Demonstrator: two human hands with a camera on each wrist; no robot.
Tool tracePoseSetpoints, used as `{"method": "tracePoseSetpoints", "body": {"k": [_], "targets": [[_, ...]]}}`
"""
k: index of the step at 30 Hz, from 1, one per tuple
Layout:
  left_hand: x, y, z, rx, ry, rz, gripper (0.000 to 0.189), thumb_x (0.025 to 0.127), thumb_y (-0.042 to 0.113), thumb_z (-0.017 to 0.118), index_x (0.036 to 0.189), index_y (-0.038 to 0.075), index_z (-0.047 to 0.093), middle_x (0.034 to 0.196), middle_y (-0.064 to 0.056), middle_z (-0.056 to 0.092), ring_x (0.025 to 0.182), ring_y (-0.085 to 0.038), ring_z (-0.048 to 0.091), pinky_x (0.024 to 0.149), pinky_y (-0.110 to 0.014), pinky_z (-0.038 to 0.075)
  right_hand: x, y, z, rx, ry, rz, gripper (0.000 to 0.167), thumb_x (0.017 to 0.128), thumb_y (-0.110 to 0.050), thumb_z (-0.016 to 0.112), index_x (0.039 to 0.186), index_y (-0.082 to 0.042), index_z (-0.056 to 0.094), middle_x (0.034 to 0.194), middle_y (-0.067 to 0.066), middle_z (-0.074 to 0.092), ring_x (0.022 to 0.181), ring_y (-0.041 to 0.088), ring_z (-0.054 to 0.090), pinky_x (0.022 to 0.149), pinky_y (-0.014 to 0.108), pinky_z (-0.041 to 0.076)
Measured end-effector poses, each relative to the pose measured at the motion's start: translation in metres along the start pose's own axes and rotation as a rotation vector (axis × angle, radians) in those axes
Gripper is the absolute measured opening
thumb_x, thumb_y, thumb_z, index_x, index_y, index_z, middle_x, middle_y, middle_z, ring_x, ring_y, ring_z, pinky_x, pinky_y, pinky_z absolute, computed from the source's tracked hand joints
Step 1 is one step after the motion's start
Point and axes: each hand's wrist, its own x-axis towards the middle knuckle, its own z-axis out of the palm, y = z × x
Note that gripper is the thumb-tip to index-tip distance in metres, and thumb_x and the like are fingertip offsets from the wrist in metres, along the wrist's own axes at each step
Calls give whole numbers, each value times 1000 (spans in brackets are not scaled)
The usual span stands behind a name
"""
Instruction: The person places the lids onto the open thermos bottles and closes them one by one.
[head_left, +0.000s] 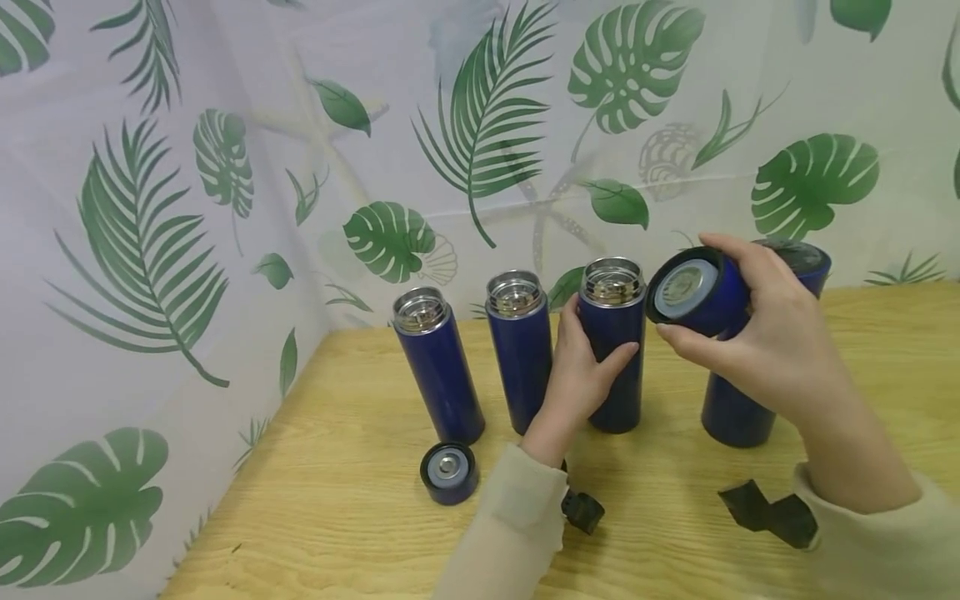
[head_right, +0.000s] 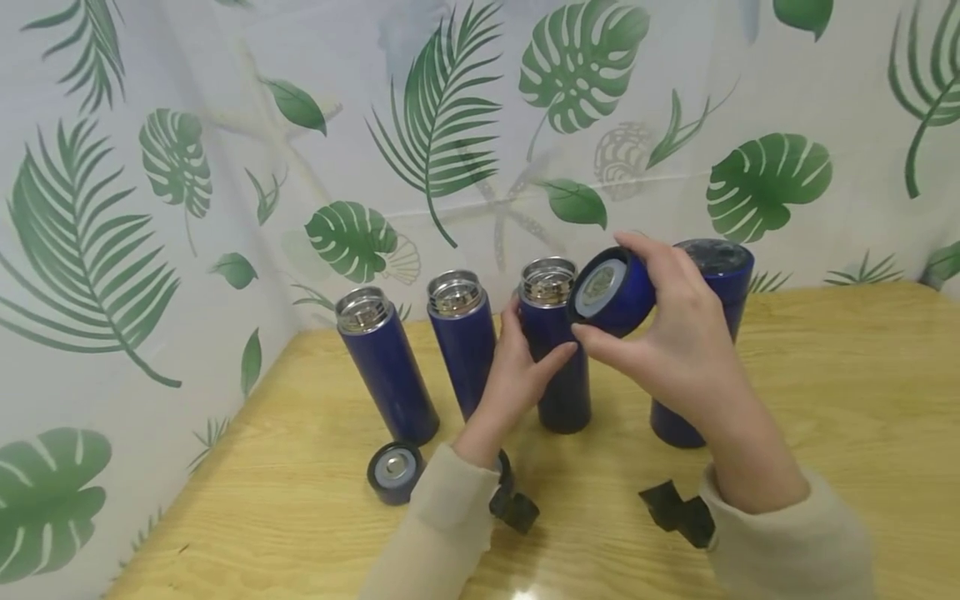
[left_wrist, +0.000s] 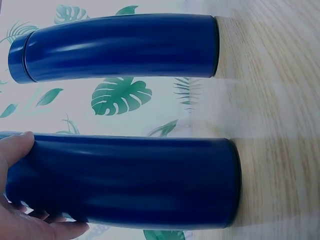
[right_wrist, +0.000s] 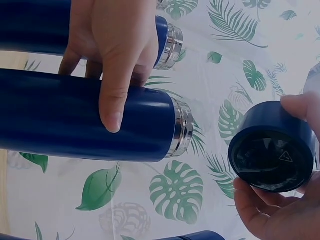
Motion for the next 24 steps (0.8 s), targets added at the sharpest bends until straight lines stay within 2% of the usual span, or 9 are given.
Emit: {"method": "tracePoseSetpoints", "body": {"k": [6,10,12,15,19,24], "targets": [[1,0,-1,6,-4,11,80,81,25,66,139,8,14,137,-9,28,122,-16,32,99,-33,29,0,1,-1,26,30,10,82,63,-8,78,134,-11,37,118,19,44,96,33,45,65,4,29],[1,1,-1,-1,-14,10,80,81,25,66,139,9,14,137,-7,28,122,-15,31,99,-33,28,3,3,-1,105,54,76,80,66,-5,76,130,-9,30,112,13,44,88,18,49,66,5,34],[1,2,-1,-4,-17,14,79,81,25,66,139,10,14,137,-7,29,122,-14,32,99,-33,28,7,4,-1,152,71,115,78,67,-3,75,127,-11,26,109,8,43,83,9,49,66,5,37],[2,3,2,4,-28,20,78,82,26,65,139,10,14,137,-6,29,122,-14,32,99,-33,29,14,4,-3,175,102,125,78,67,-2,74,126,-15,25,106,6,43,79,2,49,64,5,39],[3,2,1,25,-46,13,78,82,30,63,139,10,13,137,-6,29,123,-14,31,99,-34,29,17,6,-2,160,91,127,77,68,-5,75,127,-19,27,109,10,45,79,-4,49,64,5,38],[2,-4,-6,39,-65,4,80,82,32,63,140,11,11,138,-7,27,124,-14,29,100,-33,27,17,10,4,147,60,145,75,71,-11,74,129,-23,30,108,16,49,78,-7,48,59,6,37]]}}
